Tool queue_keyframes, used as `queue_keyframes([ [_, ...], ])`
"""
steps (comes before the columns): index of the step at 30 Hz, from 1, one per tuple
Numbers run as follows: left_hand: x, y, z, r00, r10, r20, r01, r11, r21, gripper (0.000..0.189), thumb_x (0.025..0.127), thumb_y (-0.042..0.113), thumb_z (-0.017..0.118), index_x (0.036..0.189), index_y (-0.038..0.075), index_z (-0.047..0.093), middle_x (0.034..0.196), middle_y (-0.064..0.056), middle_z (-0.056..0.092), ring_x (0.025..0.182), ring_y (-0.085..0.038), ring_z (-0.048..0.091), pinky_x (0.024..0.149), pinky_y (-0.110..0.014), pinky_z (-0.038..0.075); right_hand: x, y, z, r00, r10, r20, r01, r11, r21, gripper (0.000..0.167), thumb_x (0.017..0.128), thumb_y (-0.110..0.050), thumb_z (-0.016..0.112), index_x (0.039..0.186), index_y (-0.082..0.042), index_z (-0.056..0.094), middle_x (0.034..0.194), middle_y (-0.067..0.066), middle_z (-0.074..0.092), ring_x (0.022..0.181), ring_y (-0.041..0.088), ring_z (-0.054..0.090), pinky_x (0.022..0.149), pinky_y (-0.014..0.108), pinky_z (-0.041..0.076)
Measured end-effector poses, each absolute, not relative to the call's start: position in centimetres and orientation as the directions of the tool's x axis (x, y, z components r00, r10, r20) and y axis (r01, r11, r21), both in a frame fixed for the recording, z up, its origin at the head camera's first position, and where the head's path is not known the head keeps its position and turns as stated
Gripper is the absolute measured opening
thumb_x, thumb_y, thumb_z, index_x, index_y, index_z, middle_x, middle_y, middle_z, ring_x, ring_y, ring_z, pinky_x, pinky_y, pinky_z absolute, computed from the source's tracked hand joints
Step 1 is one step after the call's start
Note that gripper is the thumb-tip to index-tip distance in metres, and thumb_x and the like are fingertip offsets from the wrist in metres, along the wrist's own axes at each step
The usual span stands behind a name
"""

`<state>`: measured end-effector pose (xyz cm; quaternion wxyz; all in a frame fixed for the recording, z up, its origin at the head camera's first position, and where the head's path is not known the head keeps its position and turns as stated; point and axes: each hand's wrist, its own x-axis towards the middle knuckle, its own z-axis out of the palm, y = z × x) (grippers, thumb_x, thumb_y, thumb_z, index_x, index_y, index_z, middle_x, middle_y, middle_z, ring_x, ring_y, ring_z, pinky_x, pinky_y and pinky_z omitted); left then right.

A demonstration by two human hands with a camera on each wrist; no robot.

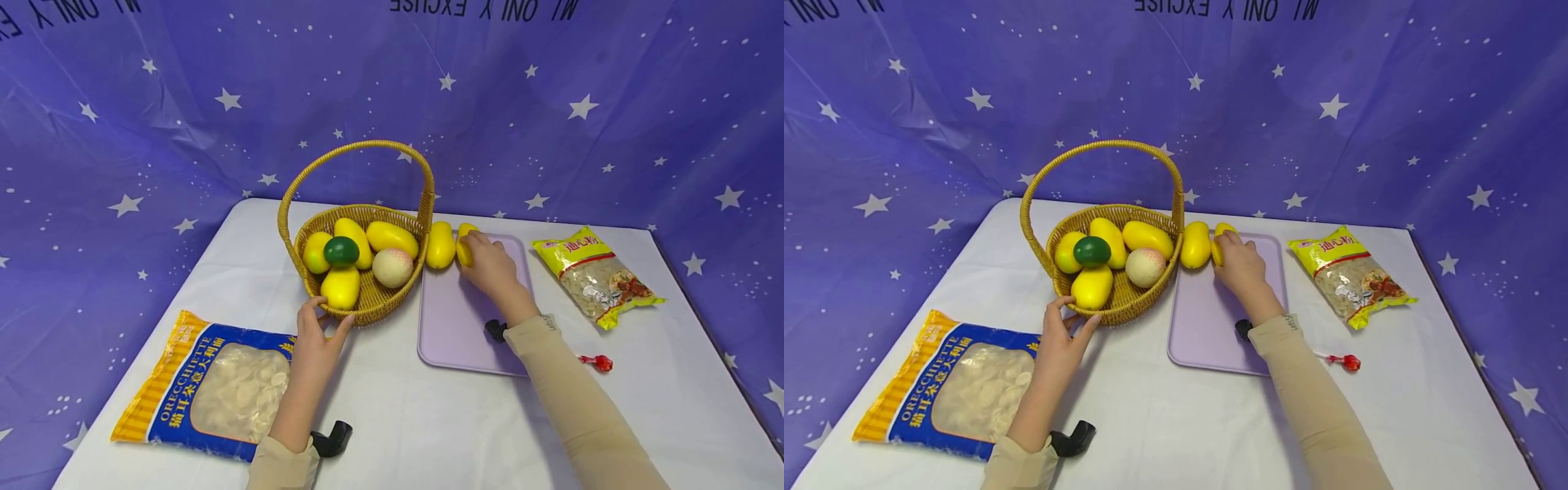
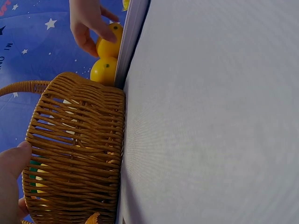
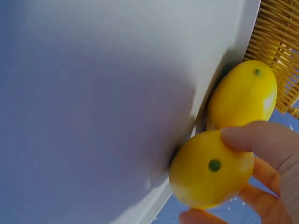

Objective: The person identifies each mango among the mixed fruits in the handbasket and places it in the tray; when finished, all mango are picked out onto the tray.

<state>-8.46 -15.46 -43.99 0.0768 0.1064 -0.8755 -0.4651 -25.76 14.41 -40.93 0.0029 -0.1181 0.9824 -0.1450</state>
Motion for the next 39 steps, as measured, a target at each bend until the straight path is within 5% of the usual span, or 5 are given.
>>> queue_keyframes([
  [9,-8.4,-15.4,-43.8,-0.967,-0.253,0.04,-0.104,0.531,0.841,0.067,0.092,0.05,0.06,0.138,0.014,0.028,0.139,-0.017,0.032,0.118,-0.032,0.054,0.087,-0.047,0.048,-25.8,12.8,-40.9,-0.987,-0.162,0.003,-0.159,0.964,-0.211,0.06,0.084,-0.018,0.069,0.139,-0.007,0.046,0.147,0.01,0.036,0.117,0.048,0.038,0.069,0.061,0.05],
  [16,-8.3,-15.6,-43.8,-0.963,-0.265,0.049,-0.109,0.549,0.829,0.068,0.091,0.054,0.058,0.138,0.015,0.028,0.14,-0.015,0.031,0.117,-0.032,0.055,0.084,-0.047,0.049,-26.0,13.8,-41.0,-0.978,-0.21,0.012,-0.203,0.927,-0.315,0.066,0.08,-0.017,0.072,0.141,-0.01,0.048,0.152,0.009,0.034,0.116,0.046,0.035,0.09,0.055,0.037],
  [30,-8.5,-15.5,-44.0,-0.965,-0.259,0.032,-0.118,0.543,0.831,0.07,0.09,0.057,0.057,0.138,0.016,0.027,0.142,-0.014,0.03,0.119,-0.031,0.054,0.086,-0.048,0.049,-25.6,14.3,-40.6,-0.965,-0.261,-0.023,-0.234,0.898,-0.372,0.077,0.085,-0.026,0.072,0.151,-0.024,0.032,0.157,0.013,0.022,0.135,0.05,0.018,0.101,0.065,0.019],
  [39,-8.4,-15.5,-44.0,-0.966,-0.258,0.031,-0.12,0.549,0.827,0.068,0.091,0.056,0.057,0.138,0.017,0.027,0.142,-0.014,0.03,0.119,-0.031,0.054,0.083,-0.049,0.049,-24.0,12.5,-38.9,-0.956,-0.283,0.079,-0.288,0.851,-0.438,0.07,0.088,-0.025,0.068,0.149,-0.017,0.036,0.155,0.014,0.025,0.134,0.047,0.024,0.102,0.064,0.024],
])
